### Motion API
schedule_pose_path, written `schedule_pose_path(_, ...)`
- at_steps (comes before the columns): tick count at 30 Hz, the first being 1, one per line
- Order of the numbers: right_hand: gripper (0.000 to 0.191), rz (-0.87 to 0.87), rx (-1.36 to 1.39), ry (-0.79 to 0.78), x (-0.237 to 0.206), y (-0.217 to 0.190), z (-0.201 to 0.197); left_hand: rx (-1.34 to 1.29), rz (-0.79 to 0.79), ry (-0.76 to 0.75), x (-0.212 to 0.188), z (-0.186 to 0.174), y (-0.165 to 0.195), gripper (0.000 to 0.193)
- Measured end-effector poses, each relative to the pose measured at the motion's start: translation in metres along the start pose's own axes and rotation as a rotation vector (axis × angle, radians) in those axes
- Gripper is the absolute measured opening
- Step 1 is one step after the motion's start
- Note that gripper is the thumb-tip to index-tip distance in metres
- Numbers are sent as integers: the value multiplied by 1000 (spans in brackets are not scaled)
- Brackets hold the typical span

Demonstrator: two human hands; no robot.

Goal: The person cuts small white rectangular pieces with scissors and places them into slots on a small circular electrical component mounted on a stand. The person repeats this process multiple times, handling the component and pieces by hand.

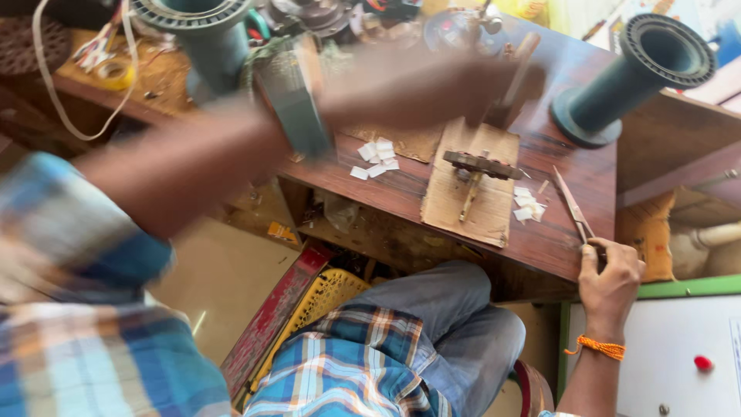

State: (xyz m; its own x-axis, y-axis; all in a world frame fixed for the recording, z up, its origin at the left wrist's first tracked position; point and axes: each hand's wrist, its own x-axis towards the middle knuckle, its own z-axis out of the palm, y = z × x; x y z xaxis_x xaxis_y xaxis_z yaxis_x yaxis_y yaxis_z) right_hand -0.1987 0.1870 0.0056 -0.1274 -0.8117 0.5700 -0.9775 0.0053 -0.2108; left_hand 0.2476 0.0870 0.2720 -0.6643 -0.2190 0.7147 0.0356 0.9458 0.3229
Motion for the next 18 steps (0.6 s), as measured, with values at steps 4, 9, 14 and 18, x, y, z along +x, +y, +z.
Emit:
schedule_pose_path(4, 32, 121, -22, -97, -13, -13, -28, -530, -348, -336, -104, 131, -12, 4)
schedule_pose_path(9, 60, 315, -106, -296, -15, -34, -62, -834, -933, -573, -204, 233, -3, 16)
schedule_pose_path(14, 71, 446, -232, -465, -12, -53, -81, -1034, -949, -392, -192, 269, 12, 17)
schedule_pose_path(18, 70, 511, -298, -578, -17, -53, -84, -1221, -990, -321, -176, 290, 12, 17)
